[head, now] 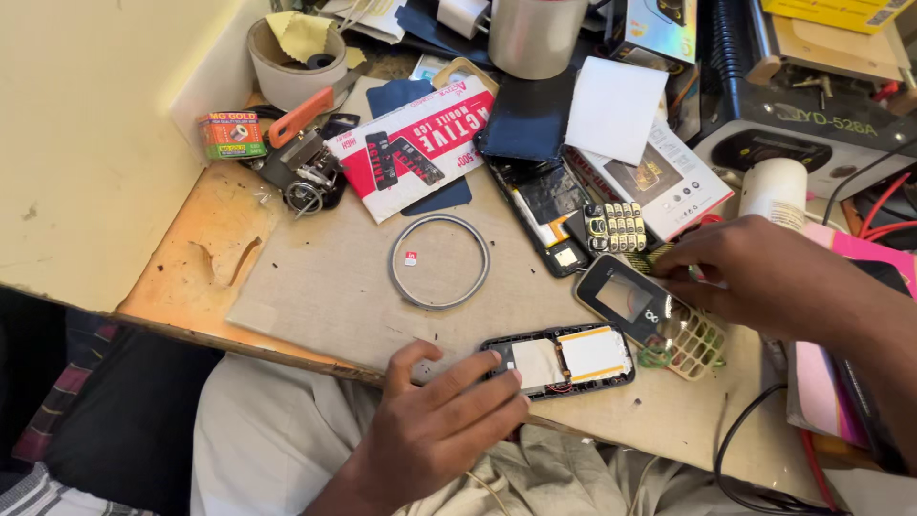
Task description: The person repairs a feature phone at a cluttered workbench. They handle small components on their lap, remove the battery and internal parts from the phone housing, fit the housing and keypad back together, and use a green screwdriver to work on the phone's screws and internals.
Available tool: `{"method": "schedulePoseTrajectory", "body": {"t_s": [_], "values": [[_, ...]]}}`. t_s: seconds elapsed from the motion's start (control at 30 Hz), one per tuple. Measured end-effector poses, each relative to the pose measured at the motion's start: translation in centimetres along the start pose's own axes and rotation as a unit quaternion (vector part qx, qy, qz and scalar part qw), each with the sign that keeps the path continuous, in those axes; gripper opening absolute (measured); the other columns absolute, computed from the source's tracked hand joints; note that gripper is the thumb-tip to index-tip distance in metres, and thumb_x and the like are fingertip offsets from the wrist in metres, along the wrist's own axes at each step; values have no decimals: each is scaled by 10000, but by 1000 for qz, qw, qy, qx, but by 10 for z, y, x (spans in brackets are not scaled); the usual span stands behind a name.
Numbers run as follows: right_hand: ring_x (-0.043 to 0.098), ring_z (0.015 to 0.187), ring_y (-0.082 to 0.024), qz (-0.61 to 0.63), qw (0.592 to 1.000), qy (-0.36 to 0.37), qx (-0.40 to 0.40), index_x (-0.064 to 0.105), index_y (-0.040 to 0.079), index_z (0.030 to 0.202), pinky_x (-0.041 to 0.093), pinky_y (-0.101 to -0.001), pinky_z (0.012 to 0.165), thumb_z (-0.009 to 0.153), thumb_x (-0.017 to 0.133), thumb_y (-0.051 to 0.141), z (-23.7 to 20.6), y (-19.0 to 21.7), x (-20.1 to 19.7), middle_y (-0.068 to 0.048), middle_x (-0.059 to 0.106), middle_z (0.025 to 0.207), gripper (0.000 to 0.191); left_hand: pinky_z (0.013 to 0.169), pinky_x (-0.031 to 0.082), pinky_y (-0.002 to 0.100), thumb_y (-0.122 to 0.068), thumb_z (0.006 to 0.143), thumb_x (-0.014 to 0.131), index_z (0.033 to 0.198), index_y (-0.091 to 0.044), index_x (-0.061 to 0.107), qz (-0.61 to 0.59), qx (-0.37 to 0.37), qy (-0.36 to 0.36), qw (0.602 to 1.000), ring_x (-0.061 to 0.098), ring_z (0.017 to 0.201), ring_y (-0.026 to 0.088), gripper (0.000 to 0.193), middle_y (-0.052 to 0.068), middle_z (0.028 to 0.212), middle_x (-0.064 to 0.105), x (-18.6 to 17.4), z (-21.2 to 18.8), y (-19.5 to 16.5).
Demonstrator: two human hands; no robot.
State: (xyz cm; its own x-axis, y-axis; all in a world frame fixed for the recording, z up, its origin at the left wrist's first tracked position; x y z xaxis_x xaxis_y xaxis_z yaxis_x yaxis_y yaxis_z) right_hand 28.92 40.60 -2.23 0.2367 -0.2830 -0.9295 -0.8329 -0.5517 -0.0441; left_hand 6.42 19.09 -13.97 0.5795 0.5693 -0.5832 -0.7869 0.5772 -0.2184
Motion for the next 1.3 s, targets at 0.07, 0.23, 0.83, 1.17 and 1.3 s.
{"method": "schedulePoseTrajectory", "body": {"t_s": [0.07, 0.23, 0.83, 1.17, 1.3], "values": [[789, 811, -233, 6, 1000, 8, 2, 779, 164, 1099, 618, -353, 766, 861, 800, 317, 3, -12, 5, -56, 811, 961, 284, 973, 397, 473, -220, 930, 763, 1091, -208, 766, -3, 17, 4, 1000, 661, 1186, 178, 162, -40, 1173, 712, 2, -2, 0], [744, 779, -224, -7, 986, -153, -69, 808, 149, 1060, 594, -364, 727, 742, 843, 283, 15, -64, 23, -58, 763, 934, 346, 944, 405, 467, -209, 937, 779, 1100, -235, 770, -24, 13, -5, 1000, 653, 1193, 189, 165, -48, 1177, 704, 7, -4, 2], [706, 728, -132, 307, 950, -47, -22, 832, 132, 978, 610, -303, 640, 783, 882, 242, -44, -22, 216, 2, 747, 856, 229, 895, 485, 333, -162, 1023, 769, 1098, -198, 732, -74, -18, -53, 996, 705, 1205, 172, 90, -53, 1187, 734, 27, -4, 27], [593, 605, -107, 244, 943, -223, 44, 797, 130, 1042, 473, -269, 558, 766, 814, 143, -66, 69, 143, -25, 755, 806, 278, 932, 513, 333, -157, 1016, 807, 1045, -144, 709, -96, -35, -49, 994, 701, 1203, 176, 103, -1, 1200, 736, 24, -10, 31], [543, 523, -124, 228, 951, -172, 118, 838, 141, 1065, 425, -267, 441, 759, 853, 141, -64, 79, 135, -21, 697, 772, 307, 922, 500, 328, -167, 1006, 803, 1021, -151, 710, -105, -41, -47, 993, 700, 1203, 172, 96, 2, 1205, 736, 24, -11, 32]]}}
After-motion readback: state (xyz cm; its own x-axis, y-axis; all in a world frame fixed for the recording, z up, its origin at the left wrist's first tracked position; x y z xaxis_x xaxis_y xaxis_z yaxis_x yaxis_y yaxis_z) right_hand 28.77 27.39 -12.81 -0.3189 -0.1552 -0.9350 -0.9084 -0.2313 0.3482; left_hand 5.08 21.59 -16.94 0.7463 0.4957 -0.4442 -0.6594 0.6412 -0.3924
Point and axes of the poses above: each hand's wrist, its own z-axis towards the middle knuckle, its own x-axis out of the palm, y = z × x, the point moved 2 cm from there along z, towards the middle knuckle
